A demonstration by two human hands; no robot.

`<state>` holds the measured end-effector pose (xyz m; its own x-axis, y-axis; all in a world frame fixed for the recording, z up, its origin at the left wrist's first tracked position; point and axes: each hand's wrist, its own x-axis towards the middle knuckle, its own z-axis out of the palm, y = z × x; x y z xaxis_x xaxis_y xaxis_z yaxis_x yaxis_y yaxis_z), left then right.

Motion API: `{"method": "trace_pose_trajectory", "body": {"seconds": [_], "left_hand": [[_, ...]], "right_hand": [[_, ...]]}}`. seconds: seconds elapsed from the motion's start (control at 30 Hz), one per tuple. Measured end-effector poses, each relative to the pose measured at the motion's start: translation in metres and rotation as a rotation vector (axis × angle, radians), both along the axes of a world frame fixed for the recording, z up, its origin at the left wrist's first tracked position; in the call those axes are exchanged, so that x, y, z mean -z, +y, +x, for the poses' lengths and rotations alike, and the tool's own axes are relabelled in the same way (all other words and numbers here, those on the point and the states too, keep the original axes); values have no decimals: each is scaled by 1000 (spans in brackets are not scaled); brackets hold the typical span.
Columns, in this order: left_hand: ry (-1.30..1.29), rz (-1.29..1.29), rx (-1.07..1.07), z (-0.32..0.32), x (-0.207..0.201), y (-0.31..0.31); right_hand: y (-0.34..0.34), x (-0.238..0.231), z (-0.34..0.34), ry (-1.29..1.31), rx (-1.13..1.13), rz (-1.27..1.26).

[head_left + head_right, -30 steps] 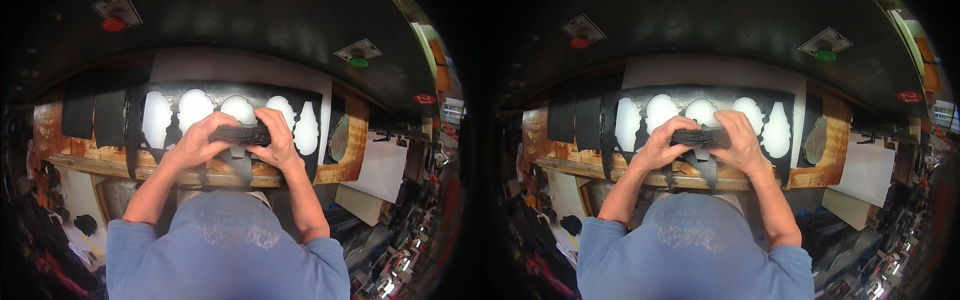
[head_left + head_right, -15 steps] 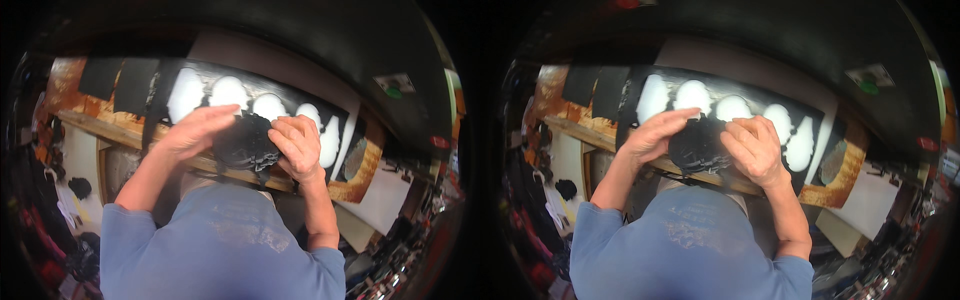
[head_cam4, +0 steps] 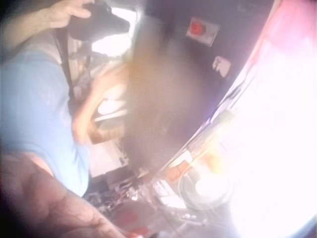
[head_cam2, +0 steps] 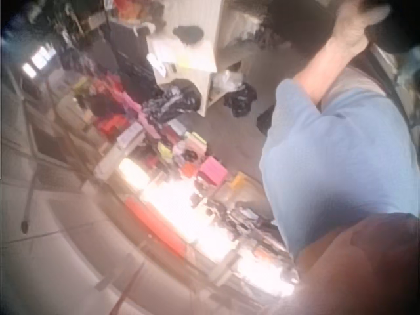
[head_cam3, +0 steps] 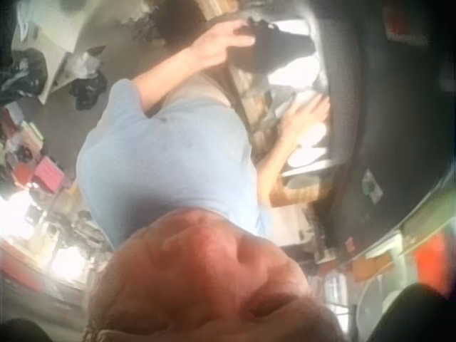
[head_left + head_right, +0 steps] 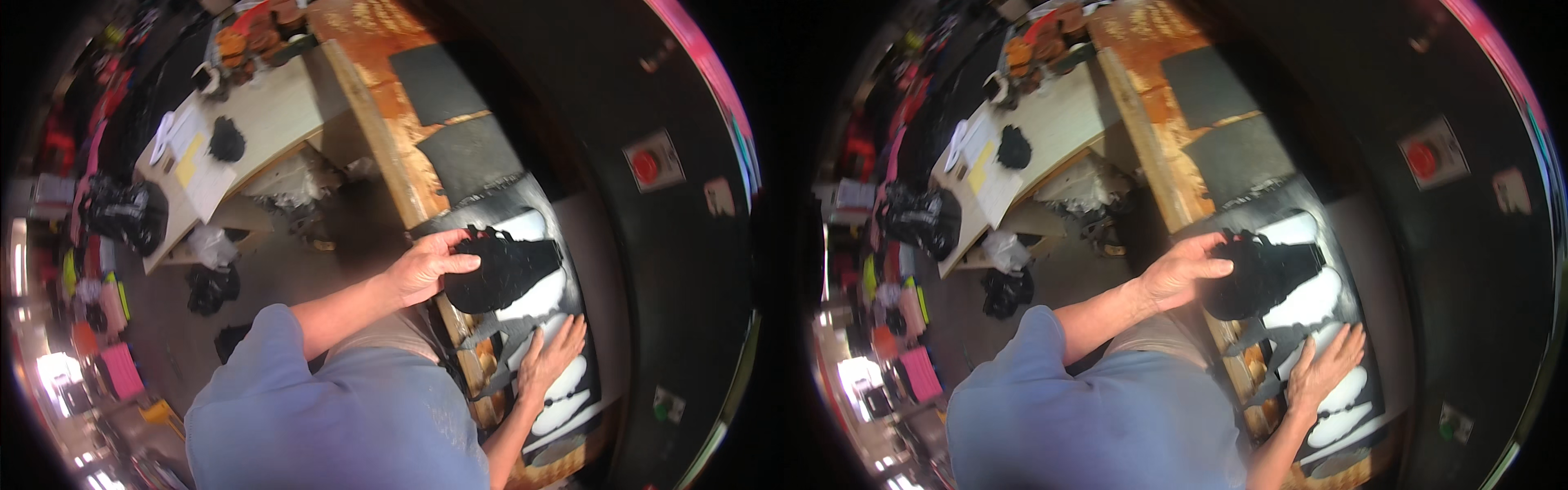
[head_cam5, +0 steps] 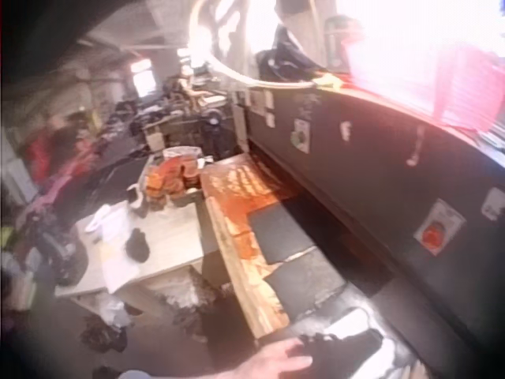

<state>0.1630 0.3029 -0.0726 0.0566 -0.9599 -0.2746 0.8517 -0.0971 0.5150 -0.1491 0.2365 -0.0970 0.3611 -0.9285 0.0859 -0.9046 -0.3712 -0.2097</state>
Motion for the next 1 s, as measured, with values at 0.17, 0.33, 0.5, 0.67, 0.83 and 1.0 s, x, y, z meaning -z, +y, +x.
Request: {"method": "trace_pose_trajectory", "body": {"seconds": [0.17, 0.33, 0.5, 0.67, 0.83, 1.0], "left_hand": [[-9, -8, -436, 48, 2, 52], [-66, 239, -902, 105, 42, 131], [-86, 368, -1160, 224, 88, 207], [-224, 237, -1342, 382, 104, 248], [-309, 256, -1462, 517, 107, 245], [-382, 819, -1449, 567, 118, 225]], "right_hand": [[-8, 23, -11, -52, -30, -118], [-12, 29, -20, -79, -54, -154], [-14, 38, -31, -174, -33, -197], [-12, 40, -39, -54, 91, -246], [-16, 41, -43, 102, 128, -282], [-21, 36, -47, 135, 49, -283]]}}
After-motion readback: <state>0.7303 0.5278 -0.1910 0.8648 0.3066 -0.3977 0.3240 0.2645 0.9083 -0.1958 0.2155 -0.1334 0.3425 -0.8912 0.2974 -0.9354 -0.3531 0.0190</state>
